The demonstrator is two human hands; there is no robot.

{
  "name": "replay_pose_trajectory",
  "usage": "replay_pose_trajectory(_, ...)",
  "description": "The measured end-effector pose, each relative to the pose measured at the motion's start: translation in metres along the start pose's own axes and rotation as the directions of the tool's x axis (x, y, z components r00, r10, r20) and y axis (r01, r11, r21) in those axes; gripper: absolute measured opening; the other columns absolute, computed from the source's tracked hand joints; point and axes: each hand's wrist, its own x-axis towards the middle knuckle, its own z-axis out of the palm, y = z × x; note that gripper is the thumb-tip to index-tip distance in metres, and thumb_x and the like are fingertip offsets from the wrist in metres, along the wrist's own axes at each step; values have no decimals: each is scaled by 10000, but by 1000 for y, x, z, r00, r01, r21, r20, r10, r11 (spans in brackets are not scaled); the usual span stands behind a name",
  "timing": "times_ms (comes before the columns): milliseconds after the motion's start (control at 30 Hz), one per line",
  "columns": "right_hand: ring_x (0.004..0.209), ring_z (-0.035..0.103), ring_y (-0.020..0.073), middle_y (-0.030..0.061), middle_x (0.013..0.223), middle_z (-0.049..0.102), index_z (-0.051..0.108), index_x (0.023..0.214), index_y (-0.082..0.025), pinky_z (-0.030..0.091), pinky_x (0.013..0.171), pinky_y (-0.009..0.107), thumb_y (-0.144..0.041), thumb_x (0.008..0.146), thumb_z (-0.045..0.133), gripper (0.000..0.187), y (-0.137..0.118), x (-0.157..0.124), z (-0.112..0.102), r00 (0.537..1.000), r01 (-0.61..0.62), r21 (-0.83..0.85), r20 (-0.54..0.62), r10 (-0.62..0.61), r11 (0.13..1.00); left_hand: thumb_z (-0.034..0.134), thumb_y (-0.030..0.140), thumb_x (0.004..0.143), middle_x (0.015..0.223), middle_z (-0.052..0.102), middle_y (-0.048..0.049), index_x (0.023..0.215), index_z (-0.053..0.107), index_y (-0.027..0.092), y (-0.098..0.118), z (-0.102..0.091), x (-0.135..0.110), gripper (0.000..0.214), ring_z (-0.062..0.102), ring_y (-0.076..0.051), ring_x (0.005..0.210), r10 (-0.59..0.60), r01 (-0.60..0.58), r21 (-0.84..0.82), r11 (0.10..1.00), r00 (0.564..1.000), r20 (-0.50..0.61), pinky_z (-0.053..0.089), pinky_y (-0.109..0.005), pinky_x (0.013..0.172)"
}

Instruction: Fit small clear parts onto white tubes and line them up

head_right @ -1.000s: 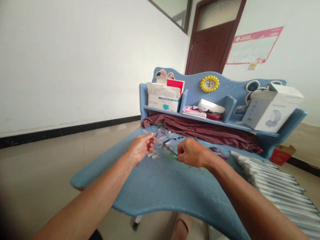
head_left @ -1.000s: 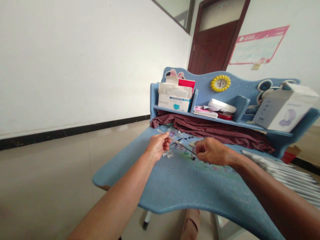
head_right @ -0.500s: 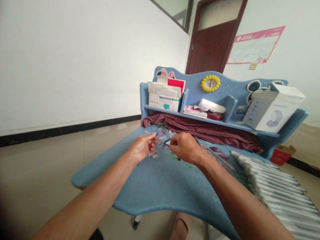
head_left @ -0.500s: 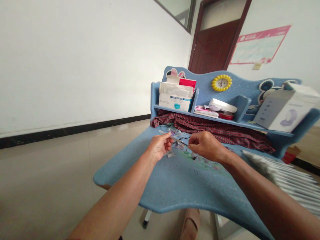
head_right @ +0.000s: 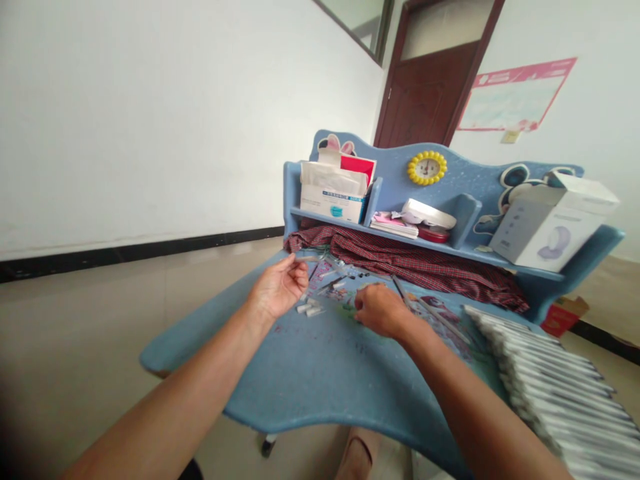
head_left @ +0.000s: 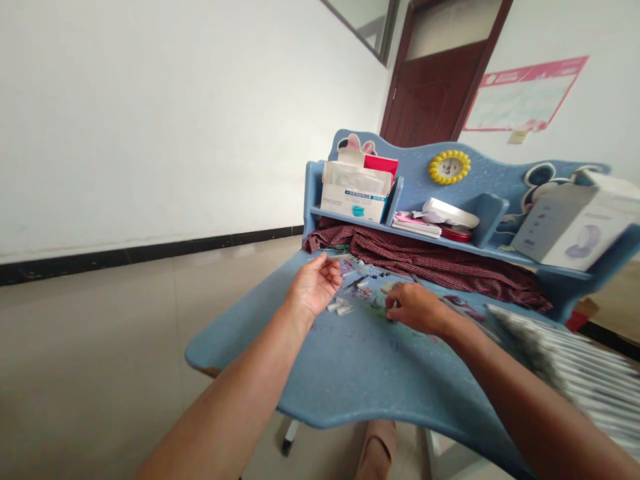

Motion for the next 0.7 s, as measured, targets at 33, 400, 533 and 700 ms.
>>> replay_pose_trajectory(33,666,555,144,30,739,639,685,724,-208,349,579,222,-246,652,567,143,2,0,5,999,-12,-19,30,13,1000,448,195,832,508,537,-44,603,501,111,0,0,0,250,459,-53,402,2,-2,-7,1000,1000,5,400,-135,372)
replay_pose_trajectory(400,473,527,105,-19,534,570,588,683,-140,431,497,223,-237,623,604,116,-7,-9,11,987,42,852,-116,110,523,512,182,801,524,570,-40,643,536,93,-5,1,-5,183,484,-57,394,-10,4,160,987,999,36,401,-154,375)
replay_pose_trajectory(533,489,554,116,-8,553,593,596,687,-138,459,495,239,-278,571,689,204,-19,-8,8,948,202,935,-261,181,290,533,179,788,530,585,-42,654,555,89,-10,1,-5,163,500,-64,399,-30,9,237,971,996,85,411,-164,387)
replay_pose_trajectory(700,471,556,119,-4,525,591,604,689,-143,465,483,243,-309,582,695,218,-26,-4,11,899,284,911,-361,248,298,562,187,766,563,606,-49,687,564,95,-15,0,-5,121,516,-74,413,-62,25,300,954,991,117,429,-182,406)
